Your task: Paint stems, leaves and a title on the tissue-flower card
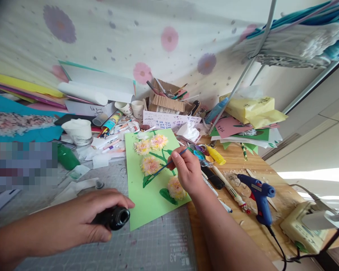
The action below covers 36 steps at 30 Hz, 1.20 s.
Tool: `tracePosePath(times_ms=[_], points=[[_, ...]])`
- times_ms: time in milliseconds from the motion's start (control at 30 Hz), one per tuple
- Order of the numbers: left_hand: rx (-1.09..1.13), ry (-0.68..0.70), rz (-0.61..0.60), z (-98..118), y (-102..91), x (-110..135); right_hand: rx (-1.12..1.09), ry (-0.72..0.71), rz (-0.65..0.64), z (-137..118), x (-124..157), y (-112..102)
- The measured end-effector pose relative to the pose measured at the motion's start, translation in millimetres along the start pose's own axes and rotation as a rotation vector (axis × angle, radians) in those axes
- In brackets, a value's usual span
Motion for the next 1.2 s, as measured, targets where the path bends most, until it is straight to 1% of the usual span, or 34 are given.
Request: tracePosePath(times_ms=[200, 433, 700, 767, 833, 1033, 1200], points=[[-0.015, 0.011, -0.024, 0, 2.6, 2, 0.037, -0.007, -0.023, -3, -2, 4], [-0.018, 0.013, -0.023, 0, 3.1, 0, 0.076, -0.017, -0.039, -3, -2, 5], [-0.028, 0.010, -0.036, -1, 3.6, 2, 0.094, -0.036, -0.001, 0, -5, -10], [-0.027, 0.011, -0.029, -1, 2.6, 2, 0.083, -0.044, 0.006, -1, -5, -11], [-0.026, 0.010, -0.020, 0, 1.5, 2, 0.074, -0.050, -0.005, -1, -4, -7], [-0.027, 0.013, -0.013, 4, 0.4, -1, 0.076, -0.066, -0.093, -4, 1, 12], [-0.027, 0.017, -0.019, 4, 0.5, -1, 0.091, -0.076, -0.115, -6, 1, 16]])
Point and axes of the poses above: each hand's wrist, its own x-axis away from the middle knuckle, its own y-axis out of the palm, z = x × y, the point moved 10 cm from there along -x, towards the middle knuckle
